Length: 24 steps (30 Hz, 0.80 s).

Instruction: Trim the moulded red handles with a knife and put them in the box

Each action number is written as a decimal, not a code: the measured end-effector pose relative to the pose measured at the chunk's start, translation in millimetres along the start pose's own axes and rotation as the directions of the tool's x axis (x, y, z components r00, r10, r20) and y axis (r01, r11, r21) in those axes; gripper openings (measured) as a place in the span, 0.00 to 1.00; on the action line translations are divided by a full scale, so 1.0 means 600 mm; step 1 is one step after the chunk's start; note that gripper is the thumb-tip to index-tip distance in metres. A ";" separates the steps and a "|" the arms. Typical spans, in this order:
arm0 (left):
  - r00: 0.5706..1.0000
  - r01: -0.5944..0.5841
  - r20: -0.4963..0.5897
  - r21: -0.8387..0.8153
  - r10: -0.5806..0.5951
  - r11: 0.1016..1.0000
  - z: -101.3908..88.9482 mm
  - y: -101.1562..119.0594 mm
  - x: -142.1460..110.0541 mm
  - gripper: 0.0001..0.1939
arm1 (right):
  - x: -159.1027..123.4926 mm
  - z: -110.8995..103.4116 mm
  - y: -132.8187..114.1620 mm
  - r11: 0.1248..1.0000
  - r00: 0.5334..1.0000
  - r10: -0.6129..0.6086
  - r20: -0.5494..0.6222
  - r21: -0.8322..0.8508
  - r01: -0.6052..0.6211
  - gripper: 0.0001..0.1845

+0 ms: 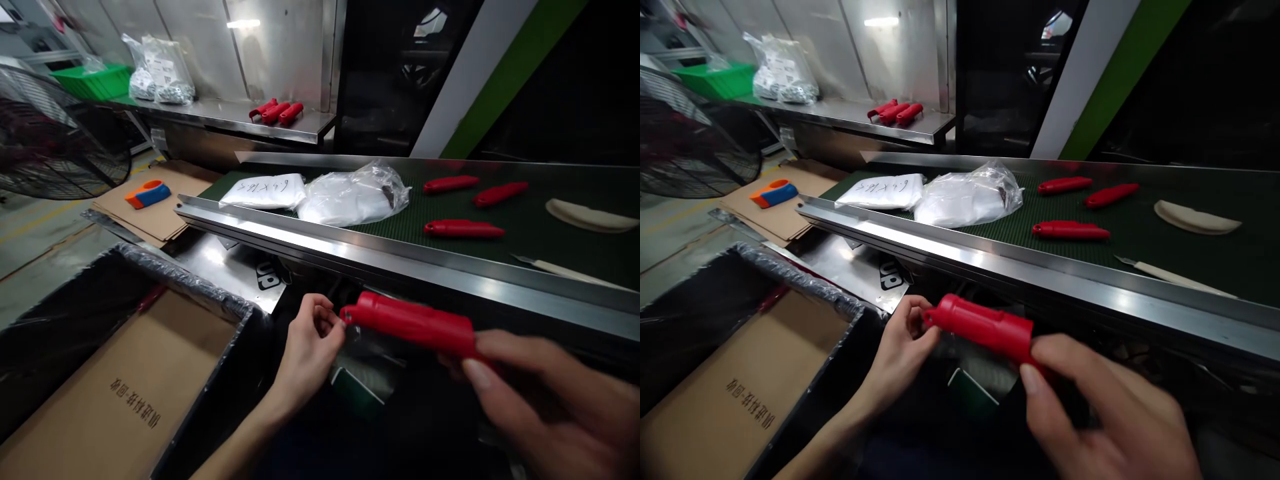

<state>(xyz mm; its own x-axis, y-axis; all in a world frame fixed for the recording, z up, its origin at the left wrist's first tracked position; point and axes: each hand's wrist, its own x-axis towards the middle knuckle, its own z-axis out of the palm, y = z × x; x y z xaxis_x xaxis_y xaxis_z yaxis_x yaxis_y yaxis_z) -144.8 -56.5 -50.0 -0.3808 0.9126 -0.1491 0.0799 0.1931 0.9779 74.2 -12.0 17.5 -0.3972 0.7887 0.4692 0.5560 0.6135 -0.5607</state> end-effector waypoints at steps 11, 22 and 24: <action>0.970 0.222 -0.025 -0.302 -0.240 0.927 0.004 -0.011 -0.004 0.11 | -0.037 0.031 0.000 0.870 0.882 -0.465 0.075 -0.148 0.471 0.10; 0.954 0.277 0.050 -0.518 -0.295 0.809 -0.006 -0.008 -0.016 0.14 | -0.035 0.044 -0.016 0.835 0.852 -0.506 0.135 -0.173 0.523 0.10; 0.955 0.268 0.041 -0.533 -0.292 0.802 -0.007 -0.008 -0.019 0.14 | -0.036 0.048 -0.018 0.820 0.847 -0.510 0.150 -0.215 0.531 0.12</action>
<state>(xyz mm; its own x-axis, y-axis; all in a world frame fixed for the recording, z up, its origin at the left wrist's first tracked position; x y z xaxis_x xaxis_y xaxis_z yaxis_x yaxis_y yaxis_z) -144.5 -69.5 -52.1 -0.3499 0.8301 -0.4343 -0.5291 0.2075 0.8228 55.8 -34.7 -6.0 -0.7292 0.3611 0.5813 0.4017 0.9136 -0.0637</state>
